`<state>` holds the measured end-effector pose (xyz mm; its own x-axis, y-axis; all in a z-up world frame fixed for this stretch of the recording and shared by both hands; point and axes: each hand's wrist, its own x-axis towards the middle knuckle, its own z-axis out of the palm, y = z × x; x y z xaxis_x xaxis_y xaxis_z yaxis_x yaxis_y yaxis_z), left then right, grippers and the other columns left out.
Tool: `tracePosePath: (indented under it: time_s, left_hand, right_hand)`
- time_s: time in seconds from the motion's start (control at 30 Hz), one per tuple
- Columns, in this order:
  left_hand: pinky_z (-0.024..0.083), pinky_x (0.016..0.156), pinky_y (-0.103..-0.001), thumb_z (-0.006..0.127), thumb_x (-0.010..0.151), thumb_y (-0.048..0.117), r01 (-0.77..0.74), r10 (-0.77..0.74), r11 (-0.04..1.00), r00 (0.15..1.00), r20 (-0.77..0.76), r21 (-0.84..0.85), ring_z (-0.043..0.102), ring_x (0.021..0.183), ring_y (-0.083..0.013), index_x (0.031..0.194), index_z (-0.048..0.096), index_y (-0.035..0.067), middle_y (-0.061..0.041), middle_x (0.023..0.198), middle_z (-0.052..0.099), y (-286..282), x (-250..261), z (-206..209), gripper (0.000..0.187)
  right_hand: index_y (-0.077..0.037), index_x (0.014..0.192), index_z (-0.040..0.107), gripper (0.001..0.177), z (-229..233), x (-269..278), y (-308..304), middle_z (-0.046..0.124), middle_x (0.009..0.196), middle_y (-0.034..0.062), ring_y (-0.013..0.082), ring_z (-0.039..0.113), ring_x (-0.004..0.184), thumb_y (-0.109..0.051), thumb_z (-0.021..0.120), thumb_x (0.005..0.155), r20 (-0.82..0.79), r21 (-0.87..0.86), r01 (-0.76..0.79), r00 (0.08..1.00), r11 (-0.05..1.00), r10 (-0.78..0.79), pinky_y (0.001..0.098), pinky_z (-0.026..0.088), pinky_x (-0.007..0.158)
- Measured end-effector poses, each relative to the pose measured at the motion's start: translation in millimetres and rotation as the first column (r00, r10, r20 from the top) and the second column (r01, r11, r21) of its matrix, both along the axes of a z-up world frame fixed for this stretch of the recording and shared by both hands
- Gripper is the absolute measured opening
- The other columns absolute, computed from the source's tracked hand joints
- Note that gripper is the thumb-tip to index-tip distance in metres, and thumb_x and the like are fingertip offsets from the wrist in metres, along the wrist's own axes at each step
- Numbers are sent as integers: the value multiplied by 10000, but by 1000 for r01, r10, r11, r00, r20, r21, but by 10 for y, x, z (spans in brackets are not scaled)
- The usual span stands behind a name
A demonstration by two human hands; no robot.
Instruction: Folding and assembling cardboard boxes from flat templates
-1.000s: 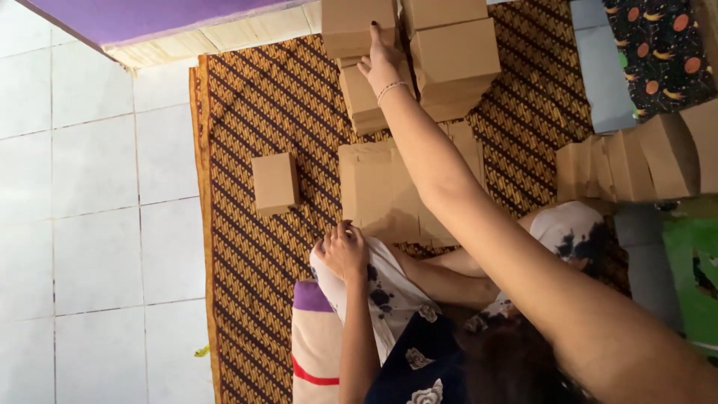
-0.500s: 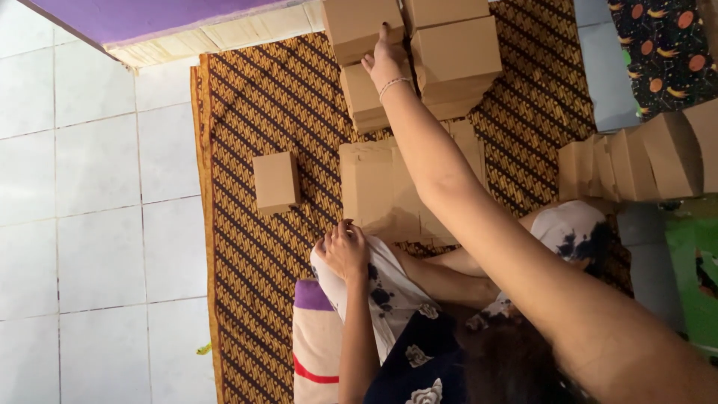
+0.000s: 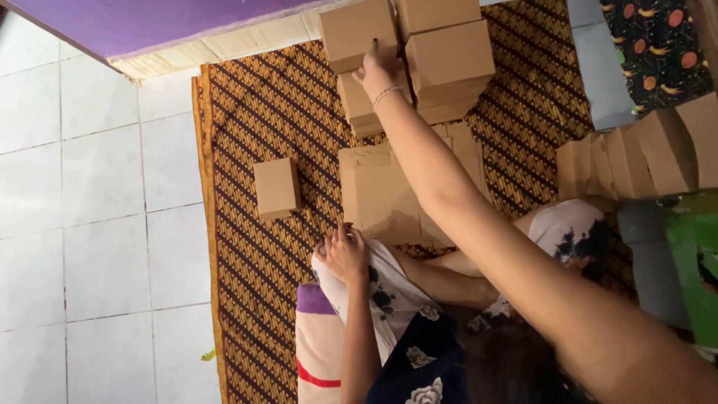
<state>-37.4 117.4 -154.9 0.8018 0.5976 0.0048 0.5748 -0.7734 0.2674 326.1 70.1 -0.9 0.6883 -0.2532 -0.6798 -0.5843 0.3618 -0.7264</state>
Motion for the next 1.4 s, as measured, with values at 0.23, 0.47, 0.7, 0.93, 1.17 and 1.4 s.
tracePosePath:
  time_s: [0.23,0.47,0.7,0.93,1.17,1.4]
  left_hand:
    - [332,1065,-423,615,947,269,4,-6,1000,997,76,20,720,901,-166,1011,777,209,12,877,809,-10,-6,18,184]
    - [381,1003,-365,618,876,305,-19,-45,976,957,287,218,705,866,-118,883,691,340,96,756,715,76,-73,-503,81]
    - [389,1004,-401,639,867,298,-2,-52,983,957,285,184,713,848,-178,892,701,309,50,771,734,87,-108,-377,68]
    - [366,1037,-434,652,873,331,-10,-30,989,965,259,149,707,944,-181,929,716,304,44,851,755,61,-108,-367,90]
    - [351,1042,-394,628,895,306,-18,-28,988,956,293,151,703,962,-152,929,721,306,63,872,767,15,-151,-112,99]
    - [343,1063,-378,644,885,307,-1,-50,986,954,295,169,692,1001,-124,922,714,317,81,907,775,64,-211,-248,80]
  right_hand:
    - [28,1347,316,553,-85,-153,70,478,1227,202,284,677,932,-309,568,987,62,-35,13,998,999,-11,336,730,755]
    - [-94,1194,453,219,-654,-1324,-530,544,1128,31,100,637,872,-140,598,1037,605,-71,-366,724,928,331,267,606,696]
    - [-128,1208,626,276,-2561,-2260,-1992,693,1151,75,177,694,868,-222,725,968,250,-333,-594,693,732,676,341,611,687]
    - [-72,1217,617,310,-3464,-2383,-3139,631,1170,166,290,697,845,-153,693,927,-124,-540,-525,823,658,555,369,644,598]
    - [-23,1243,580,728,-3478,-2240,-3076,646,1219,256,406,677,1100,-476,820,727,-390,-797,-546,791,257,473,519,590,892]
    - [91,1533,187,1178,-3276,-2229,-2845,233,1546,354,515,309,1408,-569,814,787,-592,-681,-696,706,226,389,626,246,1199]
